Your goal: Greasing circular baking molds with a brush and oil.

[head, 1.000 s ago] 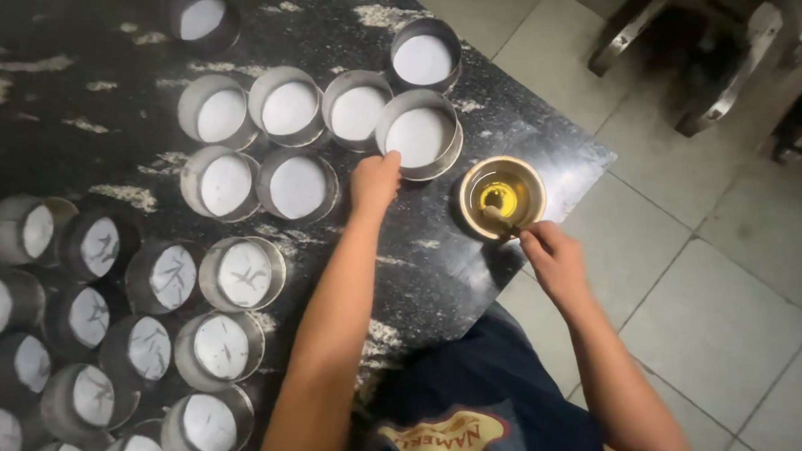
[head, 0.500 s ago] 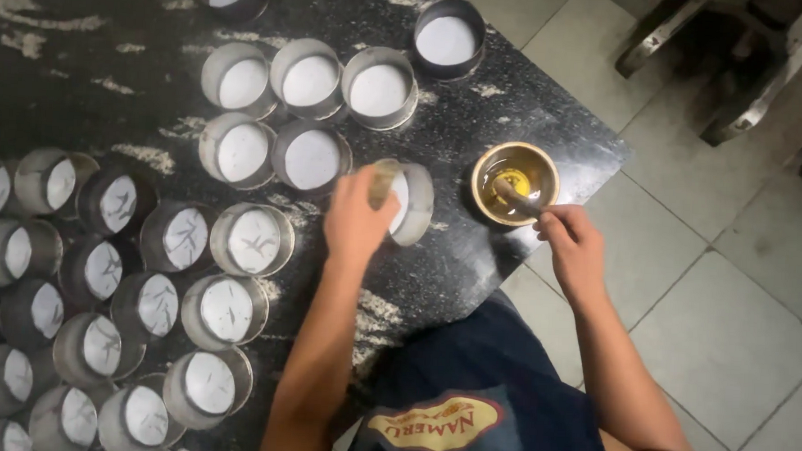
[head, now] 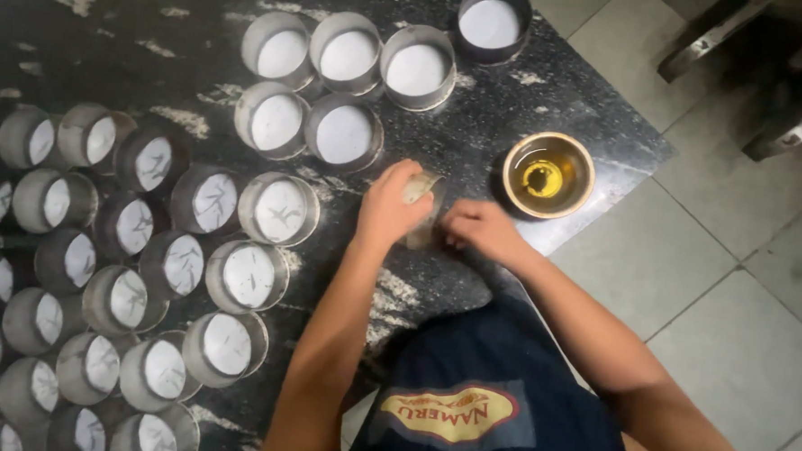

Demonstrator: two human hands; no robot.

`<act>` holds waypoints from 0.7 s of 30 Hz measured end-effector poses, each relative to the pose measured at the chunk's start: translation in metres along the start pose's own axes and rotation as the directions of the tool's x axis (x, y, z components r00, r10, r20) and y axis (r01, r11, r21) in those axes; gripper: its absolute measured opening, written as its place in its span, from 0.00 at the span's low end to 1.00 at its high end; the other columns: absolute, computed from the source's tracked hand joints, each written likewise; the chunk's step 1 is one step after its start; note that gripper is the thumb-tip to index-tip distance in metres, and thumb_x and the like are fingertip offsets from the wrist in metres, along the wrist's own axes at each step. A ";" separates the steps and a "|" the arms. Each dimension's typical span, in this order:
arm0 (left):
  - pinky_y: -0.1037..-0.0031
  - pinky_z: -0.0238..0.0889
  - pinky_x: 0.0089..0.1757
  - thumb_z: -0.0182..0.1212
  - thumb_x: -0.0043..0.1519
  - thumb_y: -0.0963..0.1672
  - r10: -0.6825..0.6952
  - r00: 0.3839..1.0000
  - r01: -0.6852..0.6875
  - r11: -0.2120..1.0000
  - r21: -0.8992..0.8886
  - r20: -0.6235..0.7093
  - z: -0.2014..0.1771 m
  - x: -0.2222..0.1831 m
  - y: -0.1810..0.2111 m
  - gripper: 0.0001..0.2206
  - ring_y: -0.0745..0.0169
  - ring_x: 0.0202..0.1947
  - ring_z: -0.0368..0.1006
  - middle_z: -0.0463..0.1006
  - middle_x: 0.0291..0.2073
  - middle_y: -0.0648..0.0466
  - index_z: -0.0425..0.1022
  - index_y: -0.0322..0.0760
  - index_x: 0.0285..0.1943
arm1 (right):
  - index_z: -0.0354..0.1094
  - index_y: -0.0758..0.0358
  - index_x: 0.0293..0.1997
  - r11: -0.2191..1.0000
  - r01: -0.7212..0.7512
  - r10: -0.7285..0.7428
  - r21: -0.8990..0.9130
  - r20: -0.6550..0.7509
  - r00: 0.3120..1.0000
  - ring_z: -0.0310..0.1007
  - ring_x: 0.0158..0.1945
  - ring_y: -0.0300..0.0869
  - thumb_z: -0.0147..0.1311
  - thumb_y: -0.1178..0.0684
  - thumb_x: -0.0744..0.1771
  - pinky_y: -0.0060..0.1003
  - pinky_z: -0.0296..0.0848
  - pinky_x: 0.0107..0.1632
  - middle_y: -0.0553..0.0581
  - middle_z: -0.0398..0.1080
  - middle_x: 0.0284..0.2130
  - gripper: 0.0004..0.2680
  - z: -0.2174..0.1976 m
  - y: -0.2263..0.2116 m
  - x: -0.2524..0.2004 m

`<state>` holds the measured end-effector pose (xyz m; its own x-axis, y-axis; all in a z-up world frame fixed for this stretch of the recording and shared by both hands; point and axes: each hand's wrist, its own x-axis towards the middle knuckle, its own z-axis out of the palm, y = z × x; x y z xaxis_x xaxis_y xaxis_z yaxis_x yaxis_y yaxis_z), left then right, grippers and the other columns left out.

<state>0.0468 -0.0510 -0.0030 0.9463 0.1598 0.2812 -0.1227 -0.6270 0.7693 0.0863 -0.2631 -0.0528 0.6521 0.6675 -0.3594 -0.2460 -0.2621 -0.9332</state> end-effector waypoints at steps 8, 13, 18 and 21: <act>0.56 0.68 0.51 0.72 0.49 0.47 -0.017 0.999 0.020 0.995 0.102 -0.039 -0.024 -0.044 0.019 0.27 0.32 0.54 0.73 0.74 0.56 0.36 0.70 0.36 0.58 | 0.73 0.63 0.39 0.844 0.164 -0.221 -0.511 -0.052 0.974 0.78 0.36 0.54 0.55 0.50 0.66 0.45 0.74 0.41 0.63 0.76 0.31 0.08 0.017 -0.037 -0.025; 0.55 0.71 0.49 0.71 0.53 0.49 -0.281 0.958 0.274 0.956 0.102 0.056 -0.025 -0.043 0.010 0.24 0.37 0.51 0.77 0.80 0.50 0.44 0.72 0.40 0.56 | 0.71 0.62 0.41 0.543 0.409 -0.659 -0.733 -0.070 0.749 0.75 0.39 0.58 0.53 0.52 0.67 0.48 0.72 0.42 0.64 0.75 0.34 0.06 0.038 -0.024 -0.032; 0.58 0.70 0.54 0.69 0.55 0.47 -0.041 0.997 0.041 0.999 -0.007 -0.061 -0.020 -0.058 0.009 0.25 0.39 0.57 0.75 0.74 0.61 0.41 0.71 0.38 0.63 | 0.74 0.63 0.40 0.991 -0.023 0.033 -0.130 0.074 0.997 0.77 0.34 0.55 0.52 0.52 0.66 0.46 0.75 0.39 0.65 0.77 0.30 0.07 0.029 -0.023 -0.024; 0.57 0.68 0.54 0.69 0.55 0.46 0.064 0.991 -0.065 0.998 0.001 -0.120 -0.019 -0.077 0.012 0.26 0.34 0.60 0.70 0.68 0.64 0.34 0.70 0.34 0.63 | 0.72 0.63 0.41 0.700 0.209 -0.483 -0.683 -0.236 0.843 0.75 0.38 0.59 0.54 0.51 0.67 0.50 0.71 0.42 0.66 0.74 0.33 0.07 0.029 -0.037 -0.029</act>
<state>-0.0331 -0.0562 -0.0041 0.8936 0.2096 0.3969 -0.1831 -0.6371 0.7488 0.0554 -0.2526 -0.0076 0.8380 0.5249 0.1492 0.4544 -0.5197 -0.7235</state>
